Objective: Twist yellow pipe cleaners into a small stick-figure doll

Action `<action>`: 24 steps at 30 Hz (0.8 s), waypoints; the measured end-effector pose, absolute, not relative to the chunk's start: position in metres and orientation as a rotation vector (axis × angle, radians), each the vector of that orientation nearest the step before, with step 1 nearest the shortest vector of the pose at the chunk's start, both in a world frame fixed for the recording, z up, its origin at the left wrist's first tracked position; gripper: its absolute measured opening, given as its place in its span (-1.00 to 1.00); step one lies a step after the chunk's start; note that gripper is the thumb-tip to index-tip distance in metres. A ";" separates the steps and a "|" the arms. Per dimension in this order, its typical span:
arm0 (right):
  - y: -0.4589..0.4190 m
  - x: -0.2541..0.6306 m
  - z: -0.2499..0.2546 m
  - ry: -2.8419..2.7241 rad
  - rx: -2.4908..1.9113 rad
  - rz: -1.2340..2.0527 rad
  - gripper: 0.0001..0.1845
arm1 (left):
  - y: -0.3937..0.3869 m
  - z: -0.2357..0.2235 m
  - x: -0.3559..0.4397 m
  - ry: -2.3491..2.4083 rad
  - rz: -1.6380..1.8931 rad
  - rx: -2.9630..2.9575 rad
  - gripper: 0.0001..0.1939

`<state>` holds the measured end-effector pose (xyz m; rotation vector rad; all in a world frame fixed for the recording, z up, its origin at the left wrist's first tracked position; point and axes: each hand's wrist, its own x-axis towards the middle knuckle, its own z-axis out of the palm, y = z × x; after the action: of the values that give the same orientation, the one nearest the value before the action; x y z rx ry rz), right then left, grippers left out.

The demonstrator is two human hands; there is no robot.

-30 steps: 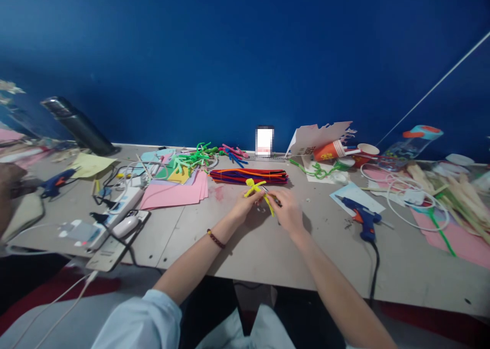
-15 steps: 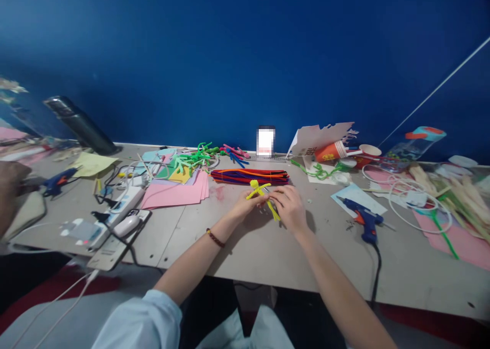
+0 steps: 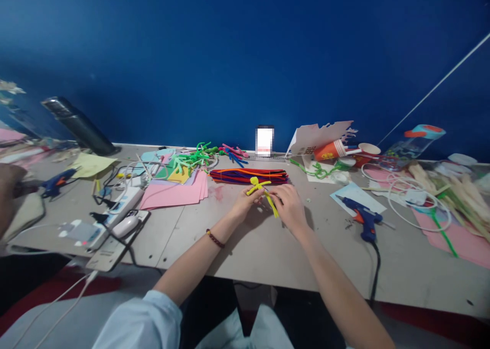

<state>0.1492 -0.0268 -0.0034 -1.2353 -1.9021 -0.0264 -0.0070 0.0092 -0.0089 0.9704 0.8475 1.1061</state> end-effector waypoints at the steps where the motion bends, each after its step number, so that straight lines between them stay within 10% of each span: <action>1: -0.026 0.149 -0.004 -1.911 -1.226 0.009 -0.76 | 0.010 -0.009 -0.007 0.861 1.118 0.969 -0.75; 24: -0.030 0.144 -0.001 -1.673 -1.234 -0.200 -0.84 | 0.009 -0.013 -0.006 0.721 1.073 0.797 -0.71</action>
<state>0.1441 -0.0296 -0.0007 -1.2344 -1.6728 -0.2005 -0.0059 0.0091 -0.0132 0.7974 0.7207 1.0727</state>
